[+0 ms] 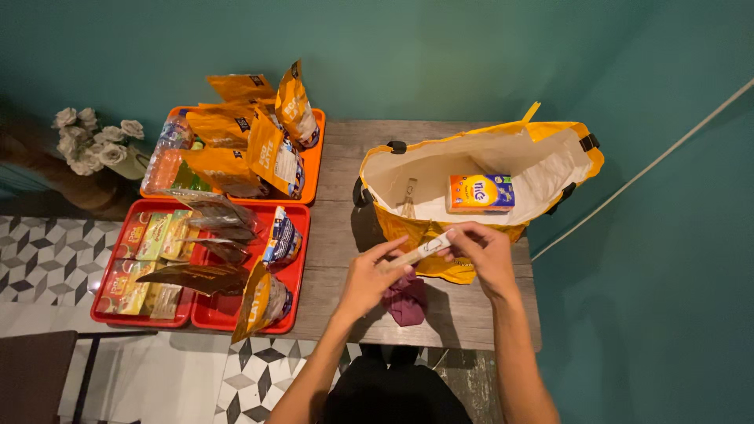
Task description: The person takes small sticks from a shopping bag, wipes them with a cloth, and places them into sections of red and orange trays containing various snacks and bottles.
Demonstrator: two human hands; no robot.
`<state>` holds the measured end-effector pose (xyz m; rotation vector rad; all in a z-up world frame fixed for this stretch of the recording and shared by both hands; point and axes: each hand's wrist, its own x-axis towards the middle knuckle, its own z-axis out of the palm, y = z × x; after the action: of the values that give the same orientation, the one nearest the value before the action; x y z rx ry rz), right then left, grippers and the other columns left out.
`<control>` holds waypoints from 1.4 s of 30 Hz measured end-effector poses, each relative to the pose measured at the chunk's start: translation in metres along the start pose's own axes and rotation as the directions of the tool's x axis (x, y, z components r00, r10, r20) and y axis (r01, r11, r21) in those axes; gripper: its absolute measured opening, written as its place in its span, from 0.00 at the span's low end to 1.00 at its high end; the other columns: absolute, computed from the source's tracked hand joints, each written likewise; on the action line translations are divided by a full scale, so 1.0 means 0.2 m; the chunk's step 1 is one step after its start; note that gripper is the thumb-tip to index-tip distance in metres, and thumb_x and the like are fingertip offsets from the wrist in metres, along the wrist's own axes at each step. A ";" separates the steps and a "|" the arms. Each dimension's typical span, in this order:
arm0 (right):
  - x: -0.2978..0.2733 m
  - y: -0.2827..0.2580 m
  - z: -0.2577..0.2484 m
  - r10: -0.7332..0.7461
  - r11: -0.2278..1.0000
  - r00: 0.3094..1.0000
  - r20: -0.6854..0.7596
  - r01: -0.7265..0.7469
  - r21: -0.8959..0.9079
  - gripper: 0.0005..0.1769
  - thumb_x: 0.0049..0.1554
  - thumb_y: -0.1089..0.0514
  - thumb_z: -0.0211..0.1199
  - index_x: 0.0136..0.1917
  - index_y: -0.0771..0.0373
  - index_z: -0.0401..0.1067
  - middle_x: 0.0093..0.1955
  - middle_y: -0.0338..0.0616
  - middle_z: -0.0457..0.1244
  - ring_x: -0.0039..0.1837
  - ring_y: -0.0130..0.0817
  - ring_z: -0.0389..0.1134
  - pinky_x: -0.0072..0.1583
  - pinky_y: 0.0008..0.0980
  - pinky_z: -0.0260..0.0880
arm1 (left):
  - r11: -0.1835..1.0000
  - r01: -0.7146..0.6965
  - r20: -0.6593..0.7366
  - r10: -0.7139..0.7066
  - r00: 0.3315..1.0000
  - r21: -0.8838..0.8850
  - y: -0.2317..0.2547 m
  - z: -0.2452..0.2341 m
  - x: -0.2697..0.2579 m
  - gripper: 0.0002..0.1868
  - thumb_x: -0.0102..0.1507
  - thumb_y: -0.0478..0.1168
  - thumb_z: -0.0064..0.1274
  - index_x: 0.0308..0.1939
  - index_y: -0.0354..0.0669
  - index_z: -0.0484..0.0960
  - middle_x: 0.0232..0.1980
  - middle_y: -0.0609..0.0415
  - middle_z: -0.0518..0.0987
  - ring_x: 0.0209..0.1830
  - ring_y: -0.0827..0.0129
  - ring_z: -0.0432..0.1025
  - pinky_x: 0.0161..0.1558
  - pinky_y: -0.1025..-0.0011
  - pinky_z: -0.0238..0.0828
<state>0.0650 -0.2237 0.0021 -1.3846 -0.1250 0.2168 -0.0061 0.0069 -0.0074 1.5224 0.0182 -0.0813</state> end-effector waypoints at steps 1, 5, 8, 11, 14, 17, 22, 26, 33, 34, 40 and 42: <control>0.00 0.00 -0.01 0.003 0.999 0.999 -0.034 -0.001 0.034 0.12 0.60 0.63 0.63 0.53 0.76 0.76 0.43 0.53 0.71 0.43 0.35 0.74 0.46 0.30 0.75 | 0.999 0.013 -0.034 -0.014 0.999 -0.045 -0.02 -0.01 -0.01 0.29 0.59 0.30 0.62 0.66 0.38 0.78 0.41 0.57 0.83 0.32 0.83 0.74 0.33 0.81 0.72; 0.01 -0.01 -0.05 0.009 0.991 0.997 -0.072 0.001 0.134 0.12 0.60 0.64 0.62 0.54 0.76 0.74 0.45 0.55 0.71 0.44 0.37 0.74 0.47 0.31 0.75 | 0.995 0.019 -0.131 -0.032 0.991 -0.097 -0.12 -0.06 -0.02 0.25 0.62 0.31 0.62 0.64 0.37 0.80 0.37 0.52 0.83 0.31 0.81 0.73 0.33 0.81 0.71; 0.00 0.00 -0.06 0.029 0.977 0.997 -0.077 -0.012 0.214 0.12 0.61 0.64 0.63 0.55 0.76 0.75 0.46 0.54 0.70 0.45 0.37 0.74 0.48 0.31 0.74 | 0.991 0.001 -0.186 -0.027 0.982 -0.134 -0.16 -0.07 -0.02 0.21 0.63 0.31 0.61 0.60 0.33 0.81 0.41 0.52 0.83 0.32 0.78 0.76 0.35 0.81 0.72; 0.01 0.01 -0.06 0.038 0.973 0.996 -0.076 -0.020 0.228 0.13 0.61 0.63 0.63 0.56 0.75 0.75 0.46 0.54 0.70 0.45 0.37 0.74 0.48 0.31 0.74 | 0.978 -0.019 -0.228 -0.029 0.973 -0.209 -0.16 -0.07 -0.03 0.20 0.63 0.31 0.60 0.59 0.31 0.82 0.43 0.51 0.83 0.32 0.77 0.77 0.36 0.80 0.73; 0.03 0.02 -0.04 0.045 0.965 0.995 -0.089 -0.020 0.263 0.13 0.61 0.64 0.63 0.57 0.75 0.74 0.47 0.54 0.70 0.46 0.38 0.74 0.49 0.32 0.74 | 0.961 -0.056 -0.246 -0.012 0.969 -0.269 -0.16 -0.08 -0.02 0.18 0.63 0.31 0.59 0.58 0.30 0.81 0.42 0.50 0.83 0.33 0.76 0.77 0.37 0.79 0.75; 0.06 0.02 -0.01 0.033 0.946 0.996 -0.078 -0.006 0.325 0.14 0.60 0.64 0.62 0.59 0.72 0.72 0.48 0.53 0.70 0.48 0.37 0.74 0.51 0.33 0.74 | 0.947 -0.074 -0.240 -0.004 0.971 -0.314 -0.17 -0.09 -0.01 0.18 0.63 0.31 0.59 0.57 0.29 0.81 0.41 0.50 0.83 0.33 0.75 0.78 0.36 0.78 0.75; 0.08 0.06 0.08 0.014 0.940 0.996 -0.086 0.016 0.340 0.15 0.59 0.66 0.63 0.59 0.71 0.70 0.49 0.52 0.70 0.49 0.37 0.73 0.54 0.34 0.74 | 0.920 -0.084 -0.242 -0.012 0.970 -0.384 -0.20 -0.11 0.00 0.19 0.63 0.31 0.59 0.58 0.30 0.80 0.40 0.51 0.82 0.33 0.74 0.77 0.35 0.79 0.73; 0.09 0.12 0.21 0.023 0.940 0.996 -0.085 0.008 0.341 0.14 0.59 0.66 0.64 0.58 0.73 0.69 0.50 0.52 0.71 0.48 0.37 0.73 0.54 0.35 0.75 | 0.910 -0.054 -0.224 -0.043 0.974 -0.411 -0.20 -0.14 -0.02 0.16 0.63 0.31 0.59 0.55 0.30 0.80 0.39 0.50 0.83 0.32 0.74 0.77 0.34 0.79 0.72; 0.05 0.19 0.56 0.085 0.942 0.989 -0.124 -0.039 0.333 0.17 0.58 0.65 0.64 0.60 0.71 0.69 0.48 0.50 0.71 0.46 0.34 0.73 0.50 0.34 0.75 | 0.882 -0.003 -0.136 -0.069 0.988 -0.471 -0.12 -0.27 -0.11 0.13 0.63 0.31 0.59 0.51 0.30 0.79 0.40 0.48 0.84 0.31 0.72 0.78 0.37 0.77 0.75; 0.04 0.20 0.61 0.088 0.944 0.988 -0.127 -0.042 0.329 0.18 0.57 0.65 0.64 0.61 0.71 0.69 0.49 0.50 0.71 0.46 0.34 0.73 0.49 0.33 0.75 | 0.888 0.002 -0.124 -0.066 0.990 -0.461 -0.11 -0.31 -0.14 0.13 0.63 0.30 0.59 0.50 0.30 0.79 0.41 0.48 0.85 0.32 0.72 0.78 0.37 0.77 0.75; -0.03 0.26 0.88 0.061 0.951 0.985 -0.159 -0.009 0.309 0.18 0.58 0.65 0.65 0.60 0.74 0.73 0.50 0.49 0.71 0.47 0.31 0.73 0.49 0.32 0.74 | 0.921 0.051 -0.017 -0.062 0.998 -0.387 -0.14 -0.56 -0.21 0.11 0.64 0.32 0.59 0.49 0.31 0.79 0.42 0.50 0.84 0.36 0.72 0.78 0.40 0.76 0.76; -0.07 0.27 0.97 0.077 0.951 0.980 -0.181 -0.018 0.308 0.17 0.57 0.65 0.65 0.59 0.73 0.74 0.50 0.49 0.72 0.47 0.31 0.73 0.49 0.32 0.74 | 0.925 0.030 0.011 -0.027 1.000 -0.378 -0.15 -0.67 -0.23 0.11 0.65 0.33 0.57 0.50 0.32 0.80 0.43 0.52 0.84 0.38 0.75 0.78 0.42 0.77 0.77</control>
<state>0.0060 -0.0318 -0.0152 -1.0934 0.0996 0.1355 -0.0480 0.1413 -0.0411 1.1340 0.0488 -0.0992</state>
